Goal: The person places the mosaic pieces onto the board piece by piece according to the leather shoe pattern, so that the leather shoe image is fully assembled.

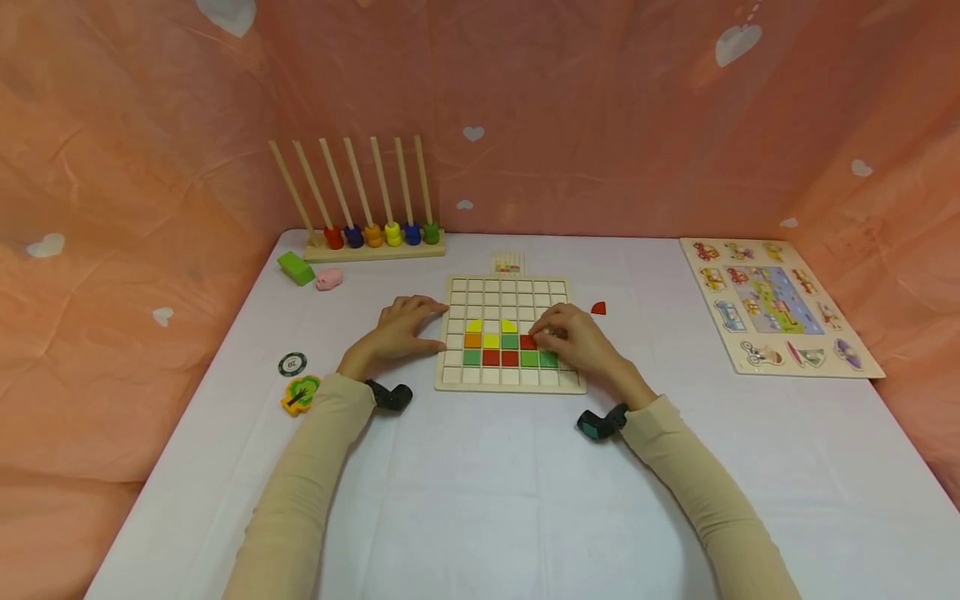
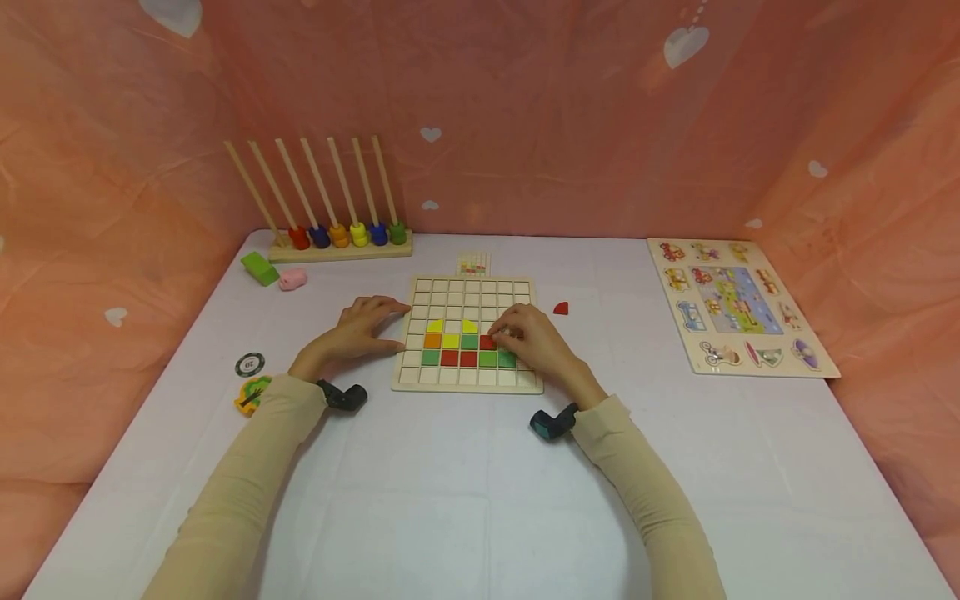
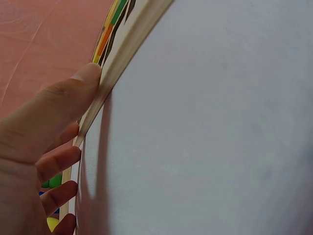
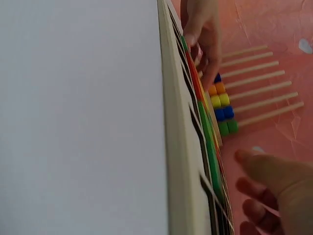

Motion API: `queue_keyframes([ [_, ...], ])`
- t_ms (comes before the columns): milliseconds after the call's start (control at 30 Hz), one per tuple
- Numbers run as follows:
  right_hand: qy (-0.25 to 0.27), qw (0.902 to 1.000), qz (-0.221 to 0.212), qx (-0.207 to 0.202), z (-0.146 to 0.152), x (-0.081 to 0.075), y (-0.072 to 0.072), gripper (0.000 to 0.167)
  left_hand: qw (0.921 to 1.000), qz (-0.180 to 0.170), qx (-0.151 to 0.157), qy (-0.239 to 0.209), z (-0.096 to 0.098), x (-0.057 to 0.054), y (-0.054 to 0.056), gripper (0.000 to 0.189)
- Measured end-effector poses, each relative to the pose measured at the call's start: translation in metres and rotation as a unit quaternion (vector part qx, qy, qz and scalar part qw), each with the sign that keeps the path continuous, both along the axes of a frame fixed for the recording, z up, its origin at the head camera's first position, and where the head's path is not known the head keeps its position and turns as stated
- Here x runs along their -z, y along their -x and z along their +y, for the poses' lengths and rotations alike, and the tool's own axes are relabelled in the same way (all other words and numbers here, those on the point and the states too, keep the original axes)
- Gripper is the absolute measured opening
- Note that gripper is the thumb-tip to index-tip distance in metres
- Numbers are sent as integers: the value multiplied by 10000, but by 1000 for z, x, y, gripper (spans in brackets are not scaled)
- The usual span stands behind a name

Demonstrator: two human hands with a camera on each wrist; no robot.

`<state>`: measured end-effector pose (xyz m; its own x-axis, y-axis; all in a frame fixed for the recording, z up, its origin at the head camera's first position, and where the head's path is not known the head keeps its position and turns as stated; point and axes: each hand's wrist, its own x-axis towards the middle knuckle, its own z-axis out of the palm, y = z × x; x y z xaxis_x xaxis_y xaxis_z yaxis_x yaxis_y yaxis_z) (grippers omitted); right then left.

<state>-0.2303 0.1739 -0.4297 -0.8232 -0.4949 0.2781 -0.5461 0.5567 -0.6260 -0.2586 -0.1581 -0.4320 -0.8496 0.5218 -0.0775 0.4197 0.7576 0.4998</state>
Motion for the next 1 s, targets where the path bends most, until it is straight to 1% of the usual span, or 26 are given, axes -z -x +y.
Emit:
queue_keyframes([
  [200, 144, 9971, 332, 674, 23, -4, 11, 13, 9999, 117, 23, 12, 0, -4, -3, 70],
  [300, 70, 9930, 356, 1125, 38, -2, 17, 16, 9999, 110, 18, 23, 0, -4, -4, 70],
  [400, -122, 9896, 363, 1386, 51, 1, 22, 22, 9999, 99, 23, 25, 0, -4, -3, 70],
  [467, -247, 9892, 312, 1413, 58, 2, 24, 27, 10000, 78, 11, 26, 0, -4, -3, 69],
  [567, -413, 9906, 198, 1288, 64, 4, 27, 33, 10000, 83, 14, 25, 0, -4, -3, 69],
  [700, -542, 9918, 82, 1153, 67, 5, 27, 30, 10000, 61, 1, 48, 0, -5, -4, 70],
  [767, -553, 9913, 121, 1190, 68, 5, 27, 26, 10000, 67, 7, 35, 0, -5, -4, 70],
  [900, -533, 9881, 138, 1433, 69, 5, 23, 21, 10000, 53, 0, 5, 0, -4, -4, 70],
  [1000, -556, 9867, 13, 1527, 71, 3, 21, 21, 10000, 41, -13, 29, 0, -3, -3, 70],
])
